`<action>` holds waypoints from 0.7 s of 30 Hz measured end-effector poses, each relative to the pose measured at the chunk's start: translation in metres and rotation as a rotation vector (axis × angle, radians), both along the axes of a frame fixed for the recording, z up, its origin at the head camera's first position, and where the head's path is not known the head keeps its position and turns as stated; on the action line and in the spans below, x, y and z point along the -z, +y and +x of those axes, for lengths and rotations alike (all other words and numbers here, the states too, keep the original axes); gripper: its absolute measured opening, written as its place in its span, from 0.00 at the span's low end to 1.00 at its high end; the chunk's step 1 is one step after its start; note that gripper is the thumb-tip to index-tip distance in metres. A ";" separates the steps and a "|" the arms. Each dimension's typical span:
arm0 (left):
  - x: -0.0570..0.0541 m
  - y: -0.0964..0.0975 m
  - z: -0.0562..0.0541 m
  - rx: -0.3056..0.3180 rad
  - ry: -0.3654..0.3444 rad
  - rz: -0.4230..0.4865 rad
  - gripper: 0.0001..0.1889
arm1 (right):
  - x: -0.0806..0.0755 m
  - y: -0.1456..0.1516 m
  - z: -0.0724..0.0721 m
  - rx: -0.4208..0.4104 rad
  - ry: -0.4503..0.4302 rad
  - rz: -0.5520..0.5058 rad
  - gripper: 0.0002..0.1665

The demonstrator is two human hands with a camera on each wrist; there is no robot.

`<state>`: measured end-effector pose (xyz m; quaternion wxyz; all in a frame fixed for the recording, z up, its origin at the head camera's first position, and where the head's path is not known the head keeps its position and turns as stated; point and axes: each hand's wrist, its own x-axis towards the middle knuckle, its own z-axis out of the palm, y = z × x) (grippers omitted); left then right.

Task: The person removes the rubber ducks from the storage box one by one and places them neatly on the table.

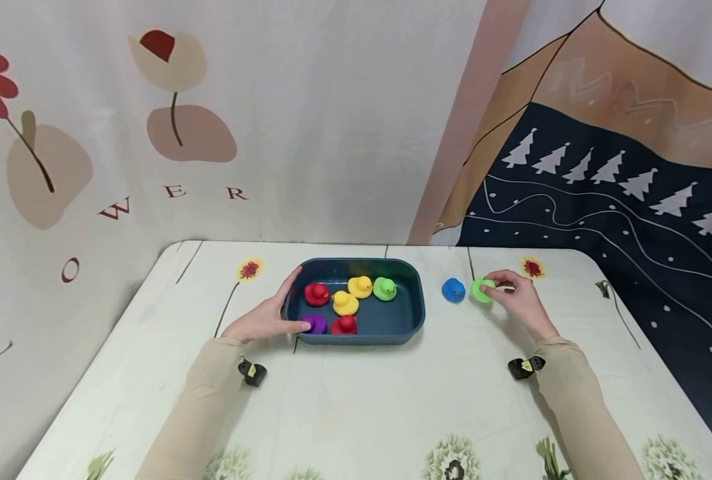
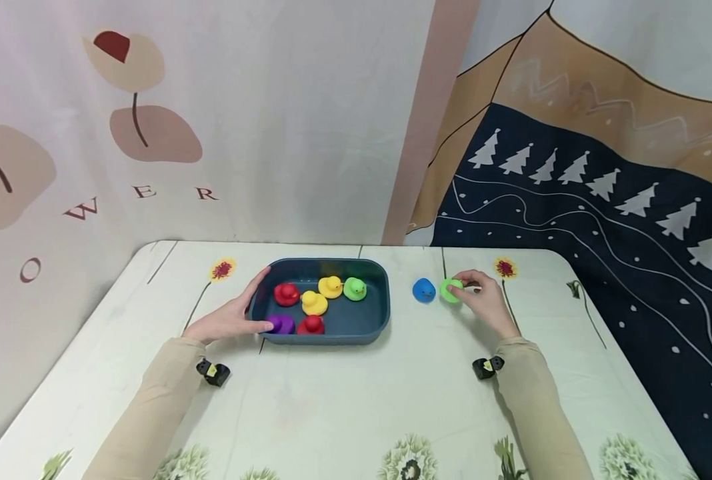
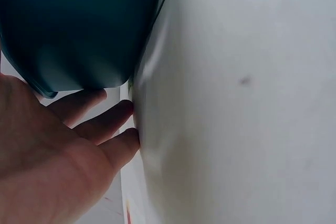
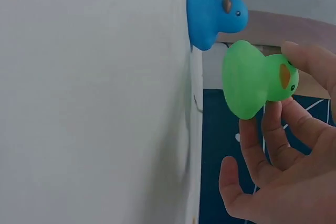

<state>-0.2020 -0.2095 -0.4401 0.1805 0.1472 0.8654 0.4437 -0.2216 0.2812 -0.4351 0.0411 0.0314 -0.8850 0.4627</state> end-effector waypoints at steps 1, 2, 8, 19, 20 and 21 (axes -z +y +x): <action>0.000 0.000 0.000 0.001 0.000 0.001 0.57 | 0.001 0.000 -0.001 -0.001 -0.011 0.000 0.21; -0.001 0.000 0.001 0.002 0.000 0.002 0.57 | 0.001 0.000 -0.001 -0.002 -0.025 -0.001 0.21; 0.000 0.000 0.001 0.003 0.011 0.005 0.57 | 0.002 0.001 -0.006 -0.002 -0.110 -0.014 0.24; 0.000 0.000 0.002 0.000 0.010 0.019 0.57 | 0.004 0.002 -0.010 0.005 -0.161 -0.007 0.26; 0.000 0.000 0.002 -0.001 0.008 0.019 0.57 | 0.004 0.002 -0.010 0.002 -0.161 -0.001 0.26; 0.000 0.000 0.002 -0.001 0.006 0.022 0.57 | 0.004 0.002 -0.010 -0.003 -0.162 0.000 0.26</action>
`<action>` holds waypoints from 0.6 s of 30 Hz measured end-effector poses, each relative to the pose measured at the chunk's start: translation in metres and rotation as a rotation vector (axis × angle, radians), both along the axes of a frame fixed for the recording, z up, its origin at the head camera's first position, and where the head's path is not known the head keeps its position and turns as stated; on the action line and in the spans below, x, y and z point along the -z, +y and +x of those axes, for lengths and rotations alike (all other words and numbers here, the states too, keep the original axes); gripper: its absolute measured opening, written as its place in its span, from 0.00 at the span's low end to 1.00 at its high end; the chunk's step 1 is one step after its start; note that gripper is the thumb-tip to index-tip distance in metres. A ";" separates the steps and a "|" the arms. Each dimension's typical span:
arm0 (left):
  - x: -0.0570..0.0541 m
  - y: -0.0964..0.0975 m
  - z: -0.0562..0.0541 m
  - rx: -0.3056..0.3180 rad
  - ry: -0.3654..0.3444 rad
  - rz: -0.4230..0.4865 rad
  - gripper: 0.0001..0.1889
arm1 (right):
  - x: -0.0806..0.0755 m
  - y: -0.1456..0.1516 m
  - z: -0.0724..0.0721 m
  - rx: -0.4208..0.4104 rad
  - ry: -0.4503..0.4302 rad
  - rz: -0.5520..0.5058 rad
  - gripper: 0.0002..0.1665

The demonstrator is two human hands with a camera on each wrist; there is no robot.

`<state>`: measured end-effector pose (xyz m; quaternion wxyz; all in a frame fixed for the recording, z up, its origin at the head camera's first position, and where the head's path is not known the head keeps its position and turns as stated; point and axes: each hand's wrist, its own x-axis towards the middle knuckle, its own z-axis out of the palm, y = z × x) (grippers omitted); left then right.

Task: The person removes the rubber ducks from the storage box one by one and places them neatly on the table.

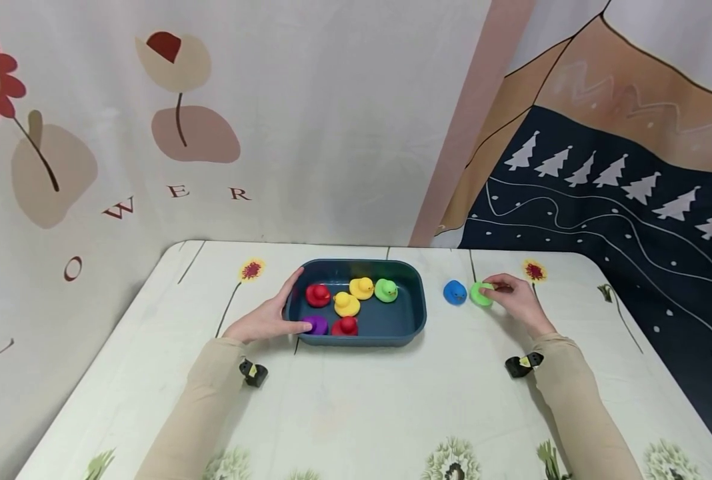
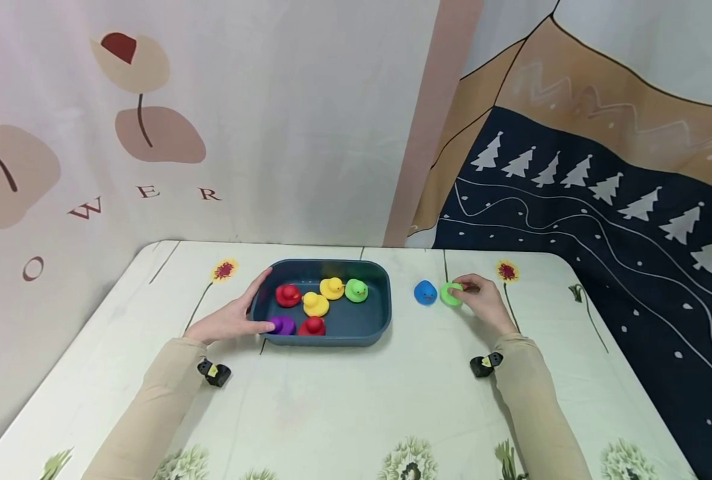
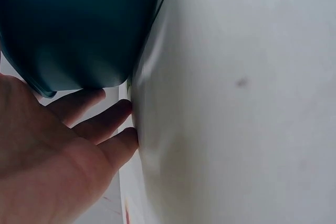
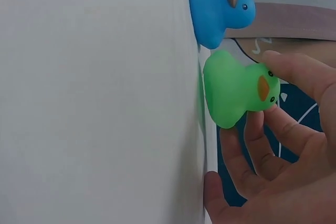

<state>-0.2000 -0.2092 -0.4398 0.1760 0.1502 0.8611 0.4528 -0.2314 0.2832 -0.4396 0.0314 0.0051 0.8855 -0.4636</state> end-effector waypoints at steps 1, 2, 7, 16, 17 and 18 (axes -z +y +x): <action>0.000 0.000 0.000 0.001 -0.002 0.003 0.57 | 0.000 0.000 0.000 -0.004 -0.001 0.000 0.26; 0.000 0.000 -0.001 0.001 -0.003 0.006 0.56 | 0.001 0.000 0.000 -0.007 -0.002 0.003 0.26; 0.001 -0.001 -0.002 0.010 0.014 0.007 0.57 | 0.003 0.001 -0.002 -0.020 -0.012 0.002 0.25; 0.002 -0.001 -0.002 0.012 0.023 -0.001 0.56 | 0.003 0.000 -0.001 -0.019 -0.024 0.019 0.25; 0.001 -0.001 -0.001 0.012 0.021 0.000 0.56 | 0.003 -0.001 -0.001 -0.020 -0.027 0.019 0.25; 0.001 -0.001 -0.001 0.011 0.020 0.001 0.56 | 0.003 -0.001 -0.001 -0.018 -0.029 0.020 0.25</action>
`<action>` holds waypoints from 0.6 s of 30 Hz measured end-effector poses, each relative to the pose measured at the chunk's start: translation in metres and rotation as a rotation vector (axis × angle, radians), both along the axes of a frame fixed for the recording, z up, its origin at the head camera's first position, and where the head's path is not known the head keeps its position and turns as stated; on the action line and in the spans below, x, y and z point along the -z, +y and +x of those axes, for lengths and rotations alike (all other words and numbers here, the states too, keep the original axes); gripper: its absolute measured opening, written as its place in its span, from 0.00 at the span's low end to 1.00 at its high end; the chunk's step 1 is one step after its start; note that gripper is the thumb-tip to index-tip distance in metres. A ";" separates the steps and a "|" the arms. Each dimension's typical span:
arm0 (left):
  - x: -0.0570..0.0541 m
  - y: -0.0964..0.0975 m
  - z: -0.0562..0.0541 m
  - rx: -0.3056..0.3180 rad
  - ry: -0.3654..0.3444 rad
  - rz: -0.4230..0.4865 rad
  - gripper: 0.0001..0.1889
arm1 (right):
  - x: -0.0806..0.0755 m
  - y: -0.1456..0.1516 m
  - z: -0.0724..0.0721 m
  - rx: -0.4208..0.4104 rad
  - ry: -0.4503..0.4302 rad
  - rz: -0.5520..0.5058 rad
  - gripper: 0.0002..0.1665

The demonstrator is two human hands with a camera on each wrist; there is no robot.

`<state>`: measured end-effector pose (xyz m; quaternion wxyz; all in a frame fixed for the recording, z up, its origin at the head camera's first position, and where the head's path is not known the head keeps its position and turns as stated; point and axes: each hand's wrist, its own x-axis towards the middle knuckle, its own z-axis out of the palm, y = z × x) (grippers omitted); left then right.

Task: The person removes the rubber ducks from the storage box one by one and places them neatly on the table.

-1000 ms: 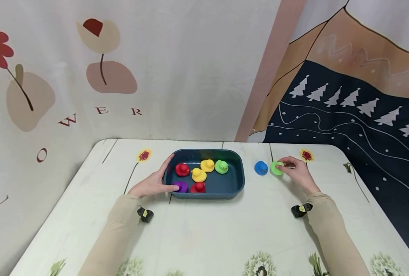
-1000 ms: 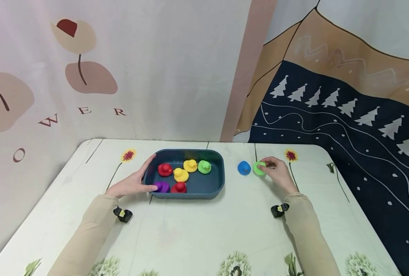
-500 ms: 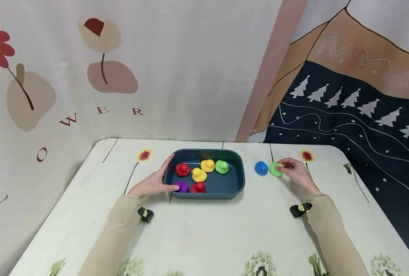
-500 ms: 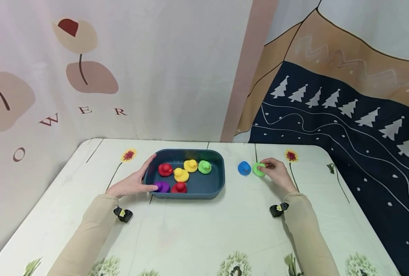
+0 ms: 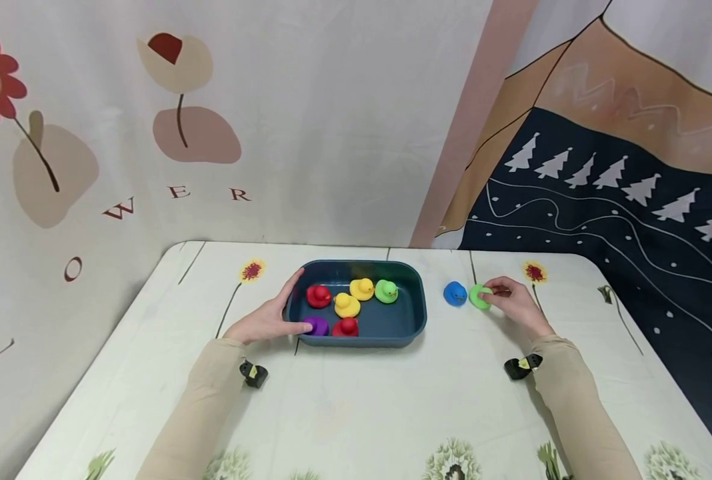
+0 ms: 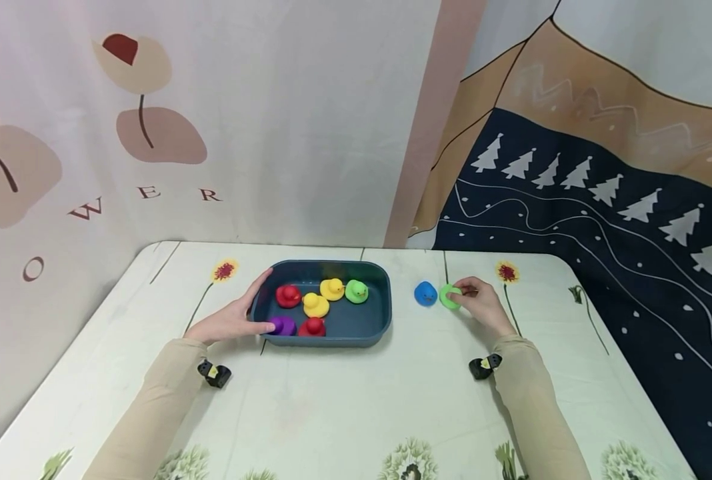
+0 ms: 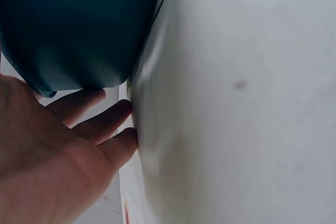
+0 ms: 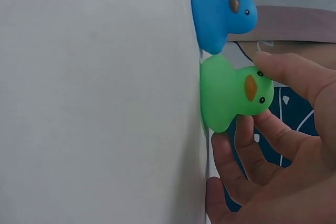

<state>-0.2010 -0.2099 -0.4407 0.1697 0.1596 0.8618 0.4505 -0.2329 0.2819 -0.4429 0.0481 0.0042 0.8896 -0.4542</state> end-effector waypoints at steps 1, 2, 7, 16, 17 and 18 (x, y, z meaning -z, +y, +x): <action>0.000 0.000 0.000 -0.001 0.001 -0.001 0.57 | 0.000 0.000 0.000 0.004 0.001 0.001 0.26; -0.001 0.000 0.001 -0.002 0.001 -0.002 0.57 | -0.001 0.000 0.000 0.008 0.003 -0.004 0.26; 0.001 0.000 0.001 -0.008 -0.003 0.003 0.57 | -0.006 0.002 0.006 0.023 0.017 -0.035 0.28; 0.000 0.000 0.001 -0.009 0.000 0.008 0.56 | -0.021 -0.002 0.018 0.034 0.075 -0.067 0.27; -0.001 0.001 0.002 -0.009 -0.001 0.007 0.56 | -0.023 -0.004 0.019 0.033 0.079 -0.071 0.27; -0.001 0.001 0.002 -0.009 -0.002 0.009 0.57 | -0.025 -0.006 0.020 0.029 0.083 -0.076 0.26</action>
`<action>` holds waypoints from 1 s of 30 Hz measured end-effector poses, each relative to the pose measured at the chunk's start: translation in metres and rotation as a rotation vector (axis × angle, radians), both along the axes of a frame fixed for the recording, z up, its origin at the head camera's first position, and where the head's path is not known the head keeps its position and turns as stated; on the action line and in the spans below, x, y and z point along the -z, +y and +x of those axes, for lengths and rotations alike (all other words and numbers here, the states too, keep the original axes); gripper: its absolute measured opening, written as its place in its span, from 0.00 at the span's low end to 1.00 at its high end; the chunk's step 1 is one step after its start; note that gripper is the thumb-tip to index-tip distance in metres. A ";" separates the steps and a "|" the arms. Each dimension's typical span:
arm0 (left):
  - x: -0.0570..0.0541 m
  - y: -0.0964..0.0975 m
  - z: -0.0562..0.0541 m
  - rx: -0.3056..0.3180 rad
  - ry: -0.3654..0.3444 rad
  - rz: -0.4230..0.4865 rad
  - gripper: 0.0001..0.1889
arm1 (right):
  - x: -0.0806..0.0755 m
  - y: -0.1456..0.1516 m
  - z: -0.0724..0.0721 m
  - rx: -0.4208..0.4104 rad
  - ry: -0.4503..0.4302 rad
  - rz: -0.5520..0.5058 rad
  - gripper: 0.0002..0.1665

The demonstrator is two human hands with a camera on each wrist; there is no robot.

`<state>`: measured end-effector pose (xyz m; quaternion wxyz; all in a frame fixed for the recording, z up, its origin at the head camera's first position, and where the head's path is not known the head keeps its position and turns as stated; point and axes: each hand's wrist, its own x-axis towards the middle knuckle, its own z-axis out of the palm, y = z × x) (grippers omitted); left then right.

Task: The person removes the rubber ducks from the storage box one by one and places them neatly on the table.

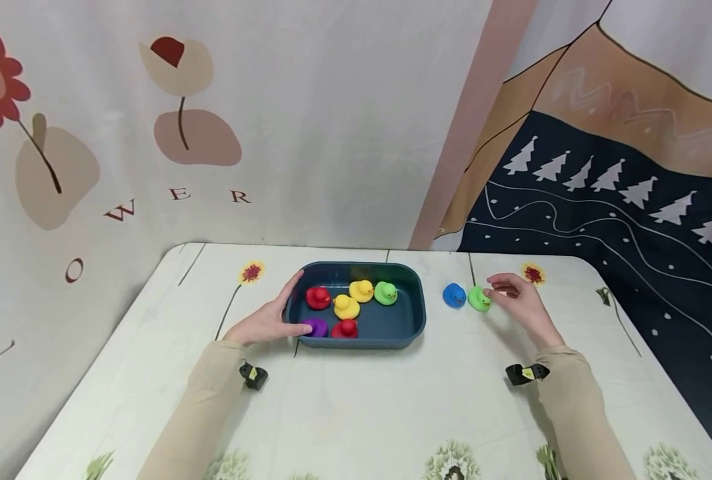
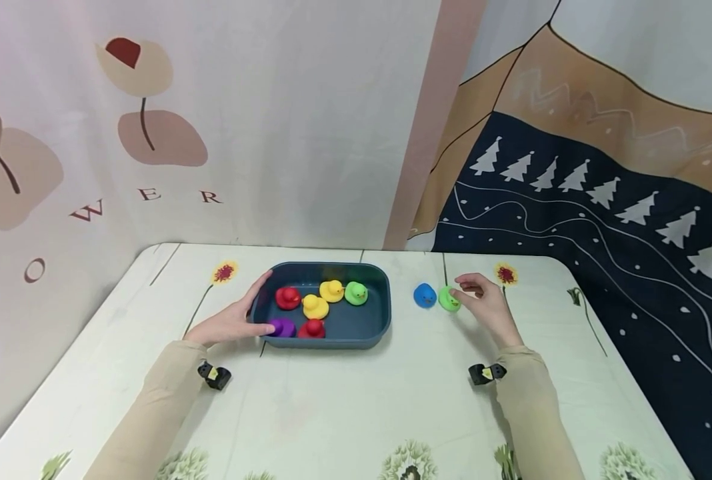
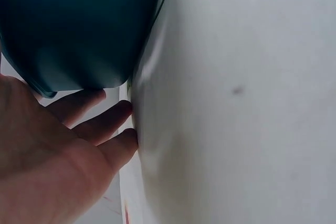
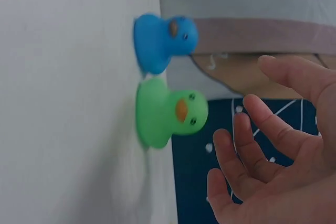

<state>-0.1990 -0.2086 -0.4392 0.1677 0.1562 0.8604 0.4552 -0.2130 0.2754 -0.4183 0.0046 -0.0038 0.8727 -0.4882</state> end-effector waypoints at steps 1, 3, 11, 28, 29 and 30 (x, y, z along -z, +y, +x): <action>0.000 0.000 0.000 -0.002 -0.003 0.005 0.57 | -0.001 -0.003 0.001 -0.007 0.004 -0.002 0.26; -0.001 0.000 0.001 -0.002 -0.007 0.012 0.57 | -0.004 -0.008 0.003 -0.020 0.010 0.001 0.26; 0.001 0.000 0.001 -0.006 -0.005 -0.012 0.56 | -0.007 -0.030 0.005 -0.129 0.050 -0.042 0.23; 0.000 -0.001 0.001 -0.011 -0.009 -0.024 0.56 | -0.003 -0.073 0.001 -0.342 0.106 -0.135 0.17; 0.001 -0.001 0.001 -0.012 -0.010 -0.026 0.56 | -0.003 -0.075 0.002 -0.349 0.112 -0.140 0.17; 0.001 -0.001 0.001 -0.012 -0.009 -0.028 0.56 | -0.004 -0.077 0.002 -0.358 0.116 -0.145 0.16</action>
